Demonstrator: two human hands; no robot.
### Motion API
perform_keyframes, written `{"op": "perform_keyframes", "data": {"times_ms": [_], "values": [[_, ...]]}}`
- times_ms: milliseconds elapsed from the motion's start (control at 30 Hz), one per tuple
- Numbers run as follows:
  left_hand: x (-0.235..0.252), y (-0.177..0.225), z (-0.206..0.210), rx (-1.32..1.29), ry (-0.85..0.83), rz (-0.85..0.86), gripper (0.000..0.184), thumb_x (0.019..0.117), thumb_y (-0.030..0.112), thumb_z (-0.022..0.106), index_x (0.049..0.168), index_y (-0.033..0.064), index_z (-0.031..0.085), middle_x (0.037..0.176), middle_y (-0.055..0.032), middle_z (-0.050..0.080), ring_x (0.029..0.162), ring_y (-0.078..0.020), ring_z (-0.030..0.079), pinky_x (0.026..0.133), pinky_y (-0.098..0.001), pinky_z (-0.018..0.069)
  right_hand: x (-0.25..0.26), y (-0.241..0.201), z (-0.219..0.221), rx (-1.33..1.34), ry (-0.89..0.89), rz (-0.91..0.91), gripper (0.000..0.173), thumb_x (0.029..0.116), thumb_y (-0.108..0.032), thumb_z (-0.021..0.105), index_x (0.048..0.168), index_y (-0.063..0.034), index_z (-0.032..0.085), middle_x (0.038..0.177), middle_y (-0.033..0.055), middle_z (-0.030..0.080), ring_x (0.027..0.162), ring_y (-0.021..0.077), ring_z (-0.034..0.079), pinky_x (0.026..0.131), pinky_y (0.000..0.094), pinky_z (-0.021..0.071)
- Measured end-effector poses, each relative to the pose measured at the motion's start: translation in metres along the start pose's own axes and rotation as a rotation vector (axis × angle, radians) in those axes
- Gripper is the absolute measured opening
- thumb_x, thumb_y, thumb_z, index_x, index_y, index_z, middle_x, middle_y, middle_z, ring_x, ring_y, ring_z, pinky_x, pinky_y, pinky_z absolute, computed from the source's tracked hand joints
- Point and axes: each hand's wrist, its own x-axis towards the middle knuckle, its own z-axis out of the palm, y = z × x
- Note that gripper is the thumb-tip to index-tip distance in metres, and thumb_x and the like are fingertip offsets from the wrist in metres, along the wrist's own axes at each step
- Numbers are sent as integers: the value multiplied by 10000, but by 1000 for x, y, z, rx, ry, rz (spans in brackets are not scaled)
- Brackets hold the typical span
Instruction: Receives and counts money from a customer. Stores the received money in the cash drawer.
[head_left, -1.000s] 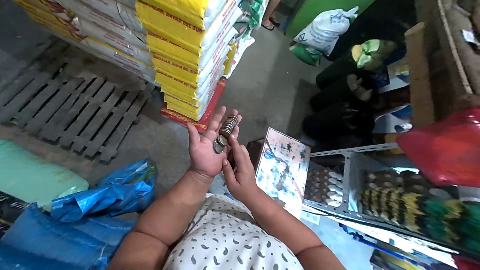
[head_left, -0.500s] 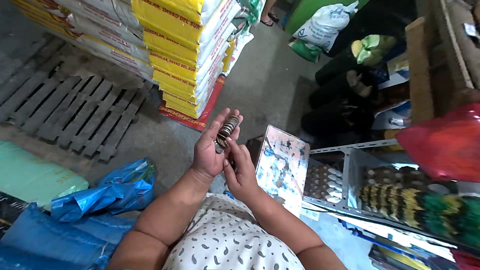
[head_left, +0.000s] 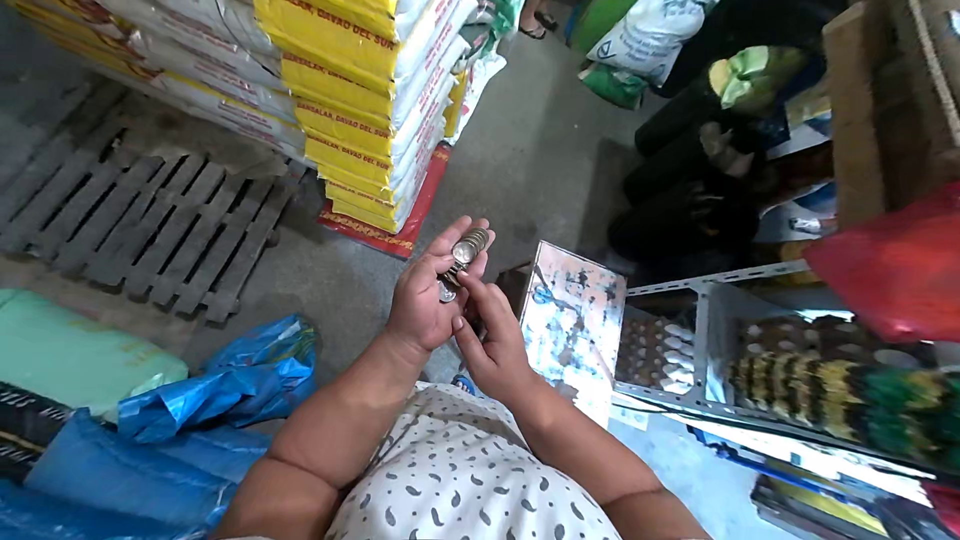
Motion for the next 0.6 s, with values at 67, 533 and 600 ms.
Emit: {"op": "perform_keyframes", "data": {"times_ms": [67, 533, 600], "values": [[-1, 0, -1, -2, -14, -13, 540, 1031, 112, 221, 1538, 66, 402, 1570, -152, 429, 1378, -240, 514, 1106, -345, 467, -1, -1, 0, 11, 9, -9, 437, 1038, -212, 523, 1443, -48, 537, 940, 63, 566, 761, 70, 546, 680, 220, 508], [-2, -1, -1, 4, -105, -5, 560, 994, 89, 263, 1539, 58, 387, 1570, -158, 424, 1375, -231, 512, 1101, -316, 459, -4, -1, -1, 97, 26, 8, 481, 1020, -191, 548, 1475, -44, 492, 989, 68, 599, 781, 48, 562, 700, 199, 512], [-3, -1, 1, 23, -102, -6, 571, 987, 76, 261, 1543, 58, 386, 1568, -156, 427, 1377, -232, 510, 1109, -324, 454, -5, -2, -2, 101, 33, 9, 492, 1020, -196, 546, 1485, -50, 479, 988, 65, 591, 781, 43, 555, 699, 193, 507]]}}
